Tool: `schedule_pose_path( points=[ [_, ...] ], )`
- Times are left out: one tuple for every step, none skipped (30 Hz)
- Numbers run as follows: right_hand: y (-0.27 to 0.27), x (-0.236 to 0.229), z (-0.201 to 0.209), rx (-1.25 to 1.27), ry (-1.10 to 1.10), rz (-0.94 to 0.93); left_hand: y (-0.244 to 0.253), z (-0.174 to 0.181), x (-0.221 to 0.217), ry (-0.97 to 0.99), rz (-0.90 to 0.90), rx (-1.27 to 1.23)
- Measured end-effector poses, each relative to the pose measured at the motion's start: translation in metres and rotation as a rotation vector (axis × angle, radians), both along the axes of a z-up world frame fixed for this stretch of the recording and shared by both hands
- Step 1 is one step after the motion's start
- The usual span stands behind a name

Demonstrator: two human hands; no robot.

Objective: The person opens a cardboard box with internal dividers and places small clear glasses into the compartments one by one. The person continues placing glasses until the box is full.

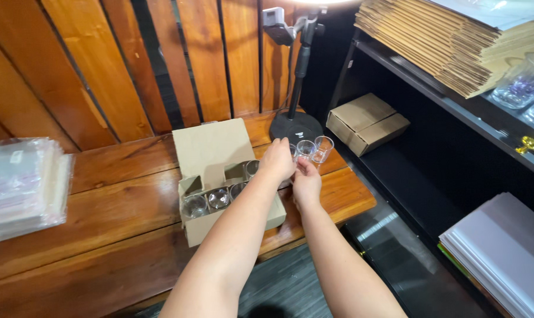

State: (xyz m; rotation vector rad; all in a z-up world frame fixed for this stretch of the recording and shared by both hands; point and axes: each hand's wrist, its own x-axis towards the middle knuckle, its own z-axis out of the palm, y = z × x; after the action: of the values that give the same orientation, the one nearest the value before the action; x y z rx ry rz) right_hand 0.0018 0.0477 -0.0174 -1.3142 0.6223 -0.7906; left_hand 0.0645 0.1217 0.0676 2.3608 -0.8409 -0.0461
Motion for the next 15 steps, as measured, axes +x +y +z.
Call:
schedule_pose_path(
  points=[
    [-0.001, -0.001, 0.001, 0.001, 0.001, -0.005, -0.005, -0.004, 0.005, 0.001, -0.005, 0.001],
    [-0.002, -0.003, 0.002, 0.039, 0.003, 0.002, -0.009, -0.009, 0.011, 0.017, -0.008, 0.048],
    [-0.001, -0.004, 0.002, 0.078, 0.005, 0.011, -0.012, -0.013, 0.016, 0.033, -0.008, 0.096],
    [0.002, -0.008, 0.008, 0.079, 0.006, 0.007, -0.013, -0.012, 0.015, 0.033, -0.012, 0.098],
    [0.006, -0.01, 0.014, 0.107, 0.023, 0.028, -0.011, -0.009, 0.014, 0.031, -0.012, 0.099],
    [0.011, -0.013, 0.019, 0.134, 0.041, 0.049, -0.009, -0.007, 0.014, 0.028, -0.013, 0.1],
    [0.008, -0.011, 0.016, 0.137, 0.041, 0.05, -0.005, -0.002, 0.01, 0.029, -0.011, 0.103],
    [0.006, -0.01, 0.013, 0.176, 0.039, 0.047, -0.001, 0.003, 0.007, 0.036, -0.023, 0.09],
    [0.004, -0.008, 0.011, 0.213, 0.037, 0.045, 0.004, 0.008, 0.003, 0.042, -0.035, 0.076],
    [0.005, -0.009, 0.01, 0.214, 0.036, 0.048, 0.01, 0.019, -0.004, 0.041, -0.032, 0.077],
    [0.006, -0.009, 0.011, 0.25, 0.01, 0.046, 0.015, 0.03, -0.01, 0.047, -0.027, 0.057],
    [0.007, -0.009, 0.012, 0.285, -0.016, 0.043, 0.021, 0.042, -0.017, 0.053, -0.022, 0.037],
    [0.011, -0.014, 0.021, 0.286, -0.017, 0.045, 0.026, 0.049, -0.023, 0.051, -0.02, 0.038],
    [0.016, -0.019, 0.031, 0.324, -0.036, 0.044, 0.031, 0.057, -0.029, 0.048, -0.017, -0.016],
    [0.021, -0.025, 0.04, 0.363, -0.053, 0.044, 0.036, 0.064, -0.035, 0.045, -0.013, -0.069]
  ],
)
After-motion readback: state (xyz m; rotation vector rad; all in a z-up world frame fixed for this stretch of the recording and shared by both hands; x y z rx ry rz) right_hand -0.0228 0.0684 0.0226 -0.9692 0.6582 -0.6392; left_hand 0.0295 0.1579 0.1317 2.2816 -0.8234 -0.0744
